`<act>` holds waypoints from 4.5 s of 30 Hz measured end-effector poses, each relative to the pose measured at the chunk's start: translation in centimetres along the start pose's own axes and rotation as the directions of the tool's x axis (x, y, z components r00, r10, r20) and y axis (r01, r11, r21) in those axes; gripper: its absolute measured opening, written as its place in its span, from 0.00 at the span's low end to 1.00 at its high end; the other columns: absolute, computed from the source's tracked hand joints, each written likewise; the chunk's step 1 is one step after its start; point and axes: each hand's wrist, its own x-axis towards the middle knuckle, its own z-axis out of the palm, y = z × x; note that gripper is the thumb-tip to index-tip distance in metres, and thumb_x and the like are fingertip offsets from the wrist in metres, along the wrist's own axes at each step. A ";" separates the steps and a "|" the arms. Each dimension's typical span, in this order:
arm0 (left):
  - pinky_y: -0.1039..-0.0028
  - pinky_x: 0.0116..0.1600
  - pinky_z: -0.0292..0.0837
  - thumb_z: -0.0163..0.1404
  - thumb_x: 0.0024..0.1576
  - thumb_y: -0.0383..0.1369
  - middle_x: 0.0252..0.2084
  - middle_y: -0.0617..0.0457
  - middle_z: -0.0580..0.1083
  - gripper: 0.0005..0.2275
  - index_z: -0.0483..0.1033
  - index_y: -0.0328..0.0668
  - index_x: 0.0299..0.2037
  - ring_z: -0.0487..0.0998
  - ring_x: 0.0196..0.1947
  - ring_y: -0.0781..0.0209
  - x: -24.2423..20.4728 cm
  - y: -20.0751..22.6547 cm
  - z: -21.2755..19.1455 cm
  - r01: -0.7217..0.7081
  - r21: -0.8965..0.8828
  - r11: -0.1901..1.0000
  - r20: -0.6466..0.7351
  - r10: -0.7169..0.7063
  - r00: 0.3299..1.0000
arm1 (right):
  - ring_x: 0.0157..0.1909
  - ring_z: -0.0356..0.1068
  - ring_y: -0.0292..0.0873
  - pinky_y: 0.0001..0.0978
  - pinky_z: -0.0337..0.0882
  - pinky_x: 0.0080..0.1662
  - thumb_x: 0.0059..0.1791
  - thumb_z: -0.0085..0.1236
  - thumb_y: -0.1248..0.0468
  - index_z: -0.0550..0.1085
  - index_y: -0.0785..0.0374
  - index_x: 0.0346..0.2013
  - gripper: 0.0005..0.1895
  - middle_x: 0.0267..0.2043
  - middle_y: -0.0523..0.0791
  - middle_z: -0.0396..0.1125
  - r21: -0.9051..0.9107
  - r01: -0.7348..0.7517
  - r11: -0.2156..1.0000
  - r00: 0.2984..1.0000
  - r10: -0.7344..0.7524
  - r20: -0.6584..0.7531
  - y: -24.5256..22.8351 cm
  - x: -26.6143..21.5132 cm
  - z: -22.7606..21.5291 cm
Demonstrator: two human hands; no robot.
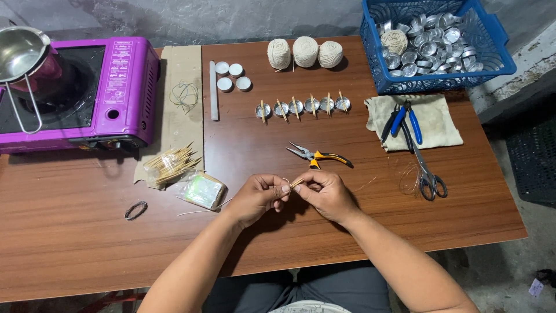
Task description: Assembling cotton wicks into metal holders using pliers and scissors at a workshop table.
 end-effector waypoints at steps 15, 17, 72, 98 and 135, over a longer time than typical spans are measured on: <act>0.75 0.28 0.81 0.61 0.54 0.22 0.26 0.40 0.80 0.07 0.79 0.23 0.39 0.79 0.21 0.63 0.1 -0.3 0.7 -0.127 0.203 0.971 -0.039 0.138 0.990 | 0.21 0.52 0.32 0.27 0.58 0.25 0.42 0.62 0.69 0.79 0.61 0.25 0.01 0.15 0.39 0.48 -0.123 0.184 0.975 0.981 -0.190 -0.039 -0.8 0.7 -0.1; 0.74 0.29 0.82 0.62 0.54 0.22 0.25 0.40 0.79 0.07 0.80 0.23 0.39 0.80 0.22 0.62 0.0 -0.3 0.8 -0.152 0.216 0.964 -0.033 0.163 0.986 | 0.21 0.52 0.32 0.26 0.58 0.25 0.42 0.62 0.69 0.80 0.62 0.25 0.01 0.15 0.39 0.48 -0.122 0.183 0.975 0.981 -0.189 -0.037 -1.0 0.7 -0.1; 0.77 0.31 0.70 0.57 0.59 0.28 0.27 0.49 0.76 0.06 0.81 0.31 0.33 0.72 0.22 0.64 0.8 0.6 -0.6 -0.135 0.179 0.975 0.053 0.127 0.990 | 0.62 0.65 0.59 0.56 0.69 0.56 0.52 0.51 0.59 0.71 0.55 0.63 0.23 0.64 0.48 0.67 -0.704 -0.643 0.302 0.765 0.284 -0.578 -2.4 -8.0 -21.1; 0.75 0.32 0.72 0.57 0.58 0.27 0.27 0.48 0.77 0.06 0.82 0.31 0.33 0.73 0.22 0.62 0.7 1.3 -0.3 -0.129 0.213 0.968 0.060 0.119 0.991 | 0.43 0.71 0.47 0.44 0.69 0.45 0.57 0.45 0.57 0.68 0.52 0.58 0.15 0.48 0.43 0.72 -0.439 -0.856 0.274 0.506 0.621 -0.599 -8.0 -6.2 -21.9; 0.76 0.32 0.73 0.58 0.59 0.27 0.28 0.49 0.79 0.05 0.83 0.32 0.36 0.75 0.22 0.64 0.6 1.1 -0.7 -0.107 0.222 0.969 0.051 0.098 0.994 | 0.57 0.75 0.41 0.33 0.75 0.54 0.41 0.71 0.48 0.71 0.66 0.56 0.36 0.36 0.46 0.75 0.259 -0.565 0.783 0.788 0.421 0.449 -1.7 -10.1 -3.6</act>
